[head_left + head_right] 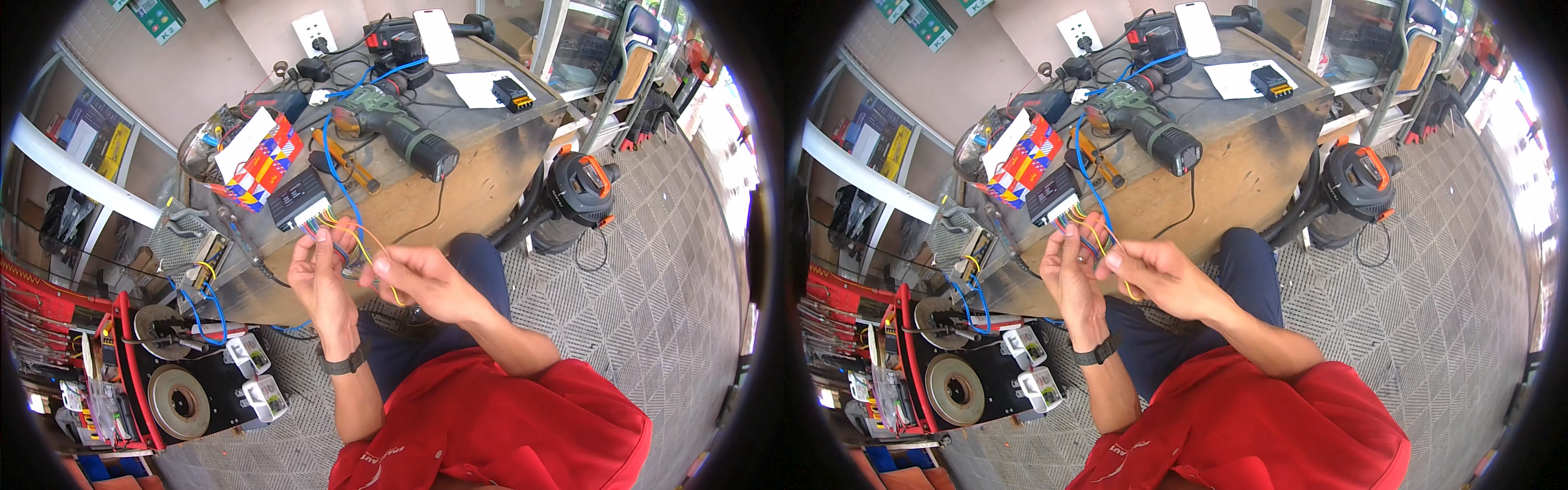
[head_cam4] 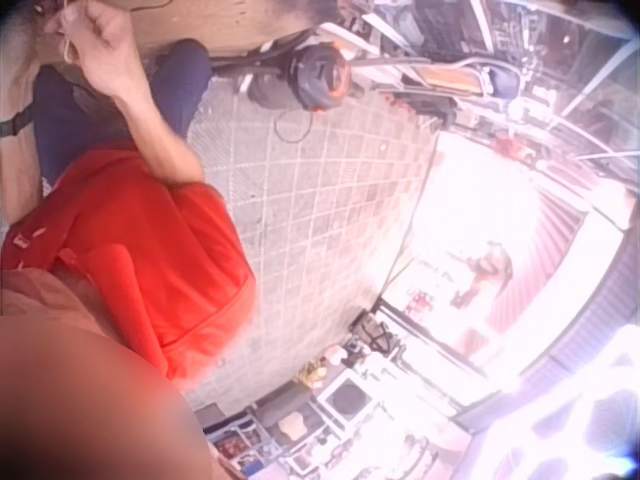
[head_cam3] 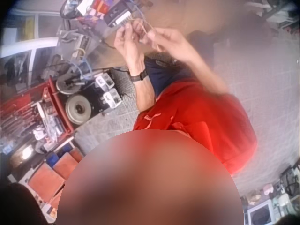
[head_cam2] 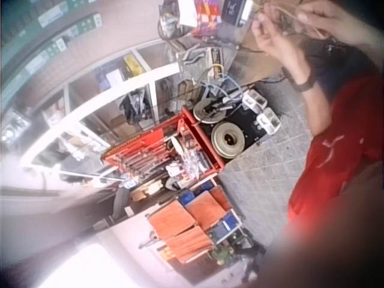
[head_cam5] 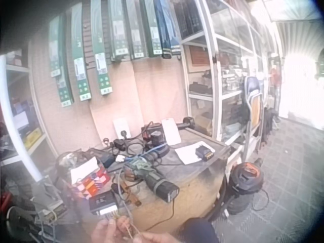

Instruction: The person sits on the floor and repairs an electrical wiring harness by stripping wire ends, twisting them together, and securing the connections with heat-shrink tubing. The person uses a utility knife to strip insulation and a lighter to shrink the tubing.

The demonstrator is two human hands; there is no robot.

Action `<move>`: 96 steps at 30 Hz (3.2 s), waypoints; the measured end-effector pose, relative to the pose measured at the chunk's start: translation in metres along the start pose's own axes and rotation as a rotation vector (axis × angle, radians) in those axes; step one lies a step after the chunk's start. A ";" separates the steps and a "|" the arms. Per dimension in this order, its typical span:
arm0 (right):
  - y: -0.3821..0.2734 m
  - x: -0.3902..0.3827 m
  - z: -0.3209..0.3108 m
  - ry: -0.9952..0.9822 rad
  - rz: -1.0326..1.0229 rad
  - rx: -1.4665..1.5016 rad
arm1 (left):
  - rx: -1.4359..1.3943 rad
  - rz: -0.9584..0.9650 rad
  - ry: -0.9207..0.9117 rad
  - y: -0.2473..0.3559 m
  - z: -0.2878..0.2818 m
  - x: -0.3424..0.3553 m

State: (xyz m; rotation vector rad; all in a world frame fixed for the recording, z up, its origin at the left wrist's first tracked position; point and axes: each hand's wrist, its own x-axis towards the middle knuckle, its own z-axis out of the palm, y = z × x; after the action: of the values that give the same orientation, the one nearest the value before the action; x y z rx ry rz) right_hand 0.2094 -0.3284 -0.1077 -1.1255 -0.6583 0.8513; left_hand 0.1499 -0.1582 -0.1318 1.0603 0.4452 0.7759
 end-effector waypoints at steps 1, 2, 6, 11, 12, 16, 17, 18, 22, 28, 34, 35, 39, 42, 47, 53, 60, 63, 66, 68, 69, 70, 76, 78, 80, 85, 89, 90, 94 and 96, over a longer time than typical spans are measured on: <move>0.003 -0.010 -0.001 0.008 -0.017 -0.040 | -0.025 0.010 -0.003 -0.001 0.001 0.000; 0.006 -0.018 -0.002 0.016 -0.026 -0.047 | -0.042 0.015 0.009 -0.002 0.003 0.000; 0.004 -0.047 -0.016 0.063 -0.073 -0.221 | -0.058 0.022 0.038 -0.005 0.007 -0.002; -0.019 -0.062 -0.028 0.131 -0.221 -0.520 | -0.035 0.032 0.017 -0.004 0.001 0.002; -0.025 -0.061 -0.030 0.138 -0.252 -0.590 | -0.015 0.027 0.020 -0.004 -0.001 0.002; -0.047 -0.046 -0.035 0.054 -0.311 -0.796 | 0.196 0.145 0.123 0.004 -0.005 -0.013; -0.051 -0.041 -0.035 0.023 -0.322 -0.810 | 0.316 0.259 0.188 0.007 -0.003 -0.023; -0.054 -0.036 -0.035 -0.002 -0.350 -0.827 | 0.439 0.334 0.278 0.012 -0.001 -0.033; -0.066 -0.028 -0.038 -0.131 -0.309 -0.993 | 0.764 0.875 0.000 0.042 0.008 -0.067; -0.076 -0.031 -0.044 -0.162 -0.362 -0.985 | 0.840 0.806 -0.846 0.064 0.025 -0.046; -0.076 -0.032 -0.048 -0.087 -0.359 -0.850 | 0.985 0.843 -0.830 0.059 0.027 -0.042; -0.077 -0.032 -0.049 -0.074 -0.360 -0.870 | 1.011 0.835 -0.800 0.059 0.026 -0.042; -0.084 -0.036 -0.051 -0.007 -0.377 -0.933 | 1.083 0.908 -0.709 0.059 0.023 -0.042; -0.088 -0.036 -0.052 0.065 -0.482 -0.949 | 1.051 0.870 -0.620 0.058 0.022 -0.044; -0.087 -0.031 -0.051 0.253 -0.475 -0.794 | 0.892 0.589 -0.385 0.052 0.016 -0.051; -0.058 -0.034 -0.038 0.281 -0.427 -0.618 | 0.664 0.459 -0.262 0.042 0.013 -0.048; -0.029 -0.037 -0.018 0.116 -0.409 -0.644 | 0.614 0.456 -0.266 0.039 0.018 -0.050; -0.032 -0.031 -0.017 0.201 -0.549 -0.614 | 0.708 0.458 -0.283 0.040 0.013 -0.050; -0.034 -0.028 -0.015 0.187 -0.593 -0.666 | 0.640 0.440 -0.244 0.035 0.014 -0.050; -0.032 -0.026 -0.013 0.226 -0.643 -0.668 | 0.681 0.485 -0.263 0.035 0.015 -0.050; -0.032 -0.025 -0.014 0.236 -0.678 -0.669 | 0.704 0.504 -0.272 0.036 0.016 -0.049; -0.031 -0.024 -0.014 0.266 -0.690 -0.678 | 0.744 0.581 -0.325 0.037 0.016 -0.048; -0.031 -0.020 -0.020 0.353 -0.706 -0.585 | 0.710 0.554 -0.452 0.046 0.021 -0.058; -0.032 -0.019 -0.022 0.324 -0.688 -0.543 | 0.684 0.499 -0.433 0.047 0.021 -0.063; -0.031 -0.017 -0.022 0.278 -0.537 -0.298 | 0.625 0.436 -0.463 0.048 0.021 -0.065; -0.034 -0.003 -0.024 0.184 -0.387 0.011 | 0.431 0.181 -0.476 0.055 0.018 -0.060; -0.036 0.002 -0.022 0.095 -0.336 0.141 | 0.294 0.117 -0.416 0.058 0.015 -0.055; -0.036 0.003 -0.020 0.087 -0.359 0.121 | 0.281 0.113 -0.406 0.058 0.015 -0.055; -0.032 0.002 -0.012 0.120 -0.462 -0.077 | 0.301 0.172 -0.371 0.052 0.014 -0.056; -0.031 0.002 -0.010 0.171 -0.521 -0.291 | 0.355 0.258 -0.364 0.047 0.013 -0.058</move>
State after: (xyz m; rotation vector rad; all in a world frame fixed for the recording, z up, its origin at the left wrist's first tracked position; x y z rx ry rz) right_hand 0.2261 -0.3377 -0.0810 -1.1926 -0.8985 0.2152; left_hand 0.1037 -0.1966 -0.0859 1.5807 0.1353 0.7232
